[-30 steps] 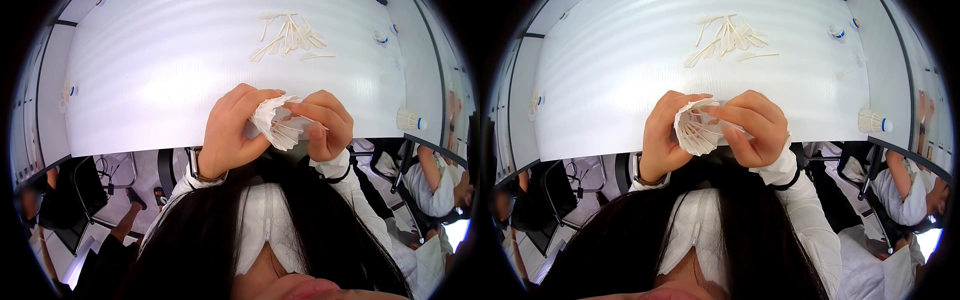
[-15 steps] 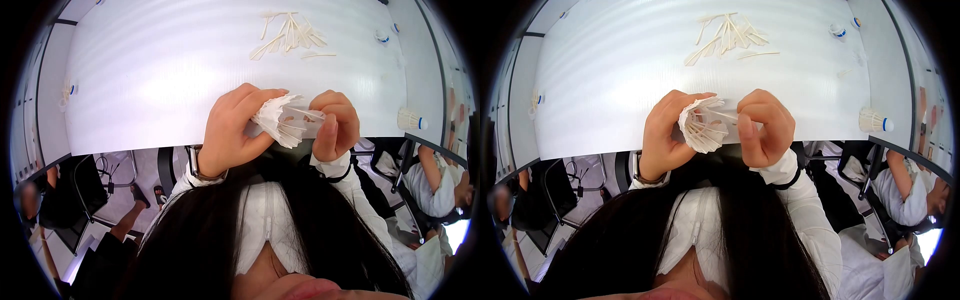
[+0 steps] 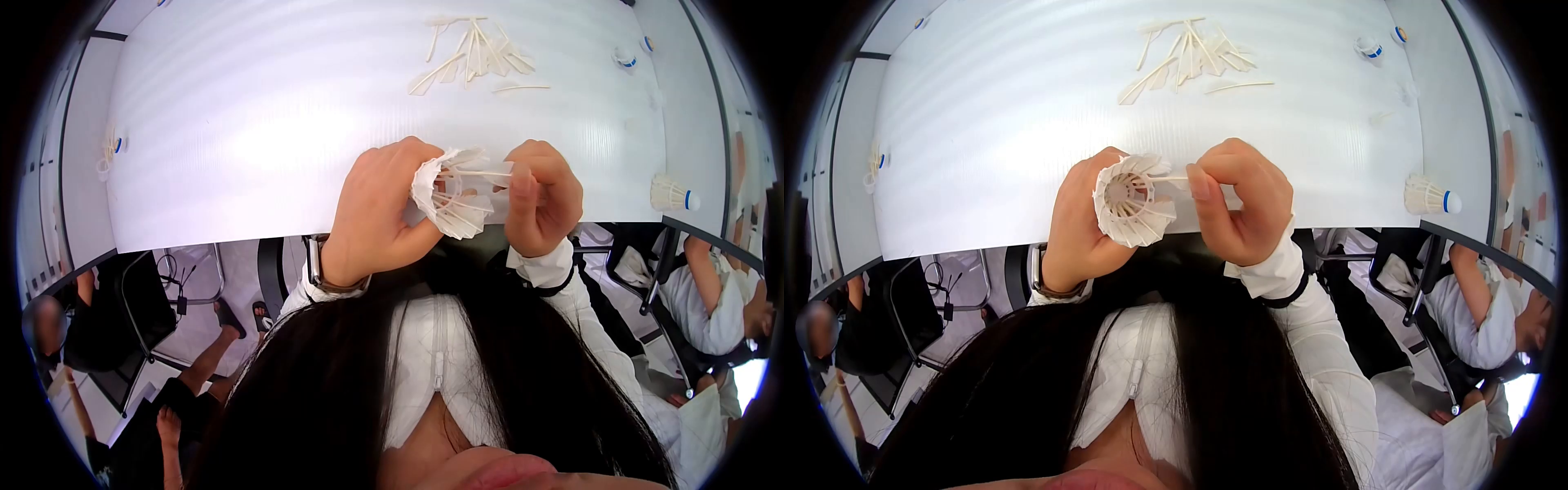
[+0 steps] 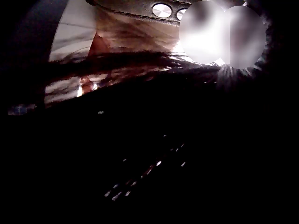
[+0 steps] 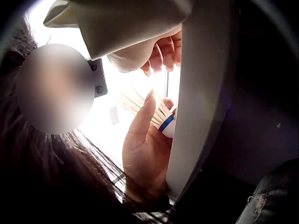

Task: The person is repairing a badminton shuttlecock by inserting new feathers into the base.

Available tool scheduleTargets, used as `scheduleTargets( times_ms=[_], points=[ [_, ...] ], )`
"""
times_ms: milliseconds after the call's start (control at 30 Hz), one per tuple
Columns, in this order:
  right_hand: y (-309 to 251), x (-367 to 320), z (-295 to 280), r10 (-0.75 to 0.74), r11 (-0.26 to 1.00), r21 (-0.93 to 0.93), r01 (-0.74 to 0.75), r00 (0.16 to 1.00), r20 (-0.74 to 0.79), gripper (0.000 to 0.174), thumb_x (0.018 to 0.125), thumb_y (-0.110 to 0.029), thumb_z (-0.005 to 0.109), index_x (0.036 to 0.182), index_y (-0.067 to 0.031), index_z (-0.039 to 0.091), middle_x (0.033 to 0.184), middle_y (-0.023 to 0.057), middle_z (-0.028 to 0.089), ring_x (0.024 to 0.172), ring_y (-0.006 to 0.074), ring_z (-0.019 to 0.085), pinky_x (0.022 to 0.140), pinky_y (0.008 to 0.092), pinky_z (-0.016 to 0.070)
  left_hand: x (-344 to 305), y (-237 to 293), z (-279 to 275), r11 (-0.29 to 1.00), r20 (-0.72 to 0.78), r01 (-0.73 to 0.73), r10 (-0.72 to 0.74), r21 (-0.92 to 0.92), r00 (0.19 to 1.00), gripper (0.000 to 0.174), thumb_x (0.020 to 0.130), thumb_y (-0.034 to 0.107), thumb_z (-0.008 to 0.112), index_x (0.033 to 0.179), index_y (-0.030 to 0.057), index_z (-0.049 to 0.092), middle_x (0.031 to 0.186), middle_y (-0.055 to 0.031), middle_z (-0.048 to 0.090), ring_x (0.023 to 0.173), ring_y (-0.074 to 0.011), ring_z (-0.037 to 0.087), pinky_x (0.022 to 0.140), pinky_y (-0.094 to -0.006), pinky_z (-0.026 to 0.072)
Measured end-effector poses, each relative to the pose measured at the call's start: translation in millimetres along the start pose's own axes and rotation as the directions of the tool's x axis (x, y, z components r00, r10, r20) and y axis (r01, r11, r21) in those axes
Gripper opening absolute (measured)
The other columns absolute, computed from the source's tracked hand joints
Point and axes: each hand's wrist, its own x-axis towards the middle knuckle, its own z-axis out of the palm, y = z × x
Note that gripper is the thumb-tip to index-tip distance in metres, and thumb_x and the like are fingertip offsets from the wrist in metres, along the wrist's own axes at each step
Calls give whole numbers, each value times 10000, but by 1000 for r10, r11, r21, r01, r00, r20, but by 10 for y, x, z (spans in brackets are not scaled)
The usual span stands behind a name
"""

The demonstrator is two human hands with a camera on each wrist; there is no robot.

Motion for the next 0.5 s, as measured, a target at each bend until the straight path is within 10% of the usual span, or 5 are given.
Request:
scheduleTargets(
  times_ms=[500],
  points=[
    [11, 21, 10, -31, 999, -22, 33, 997, 64, 87, 842, 50, 642, 851, 3, 570, 679, 93, 570, 547, 201, 516, 499, 299, 402, -9, -58, -1, 999, 103, -35, 37, -22, 994, 310, 724, 175, 683, 993, 56, 584, 877, -92, 624, 753, -307, 576, 647, -386, 393]
  ],
)
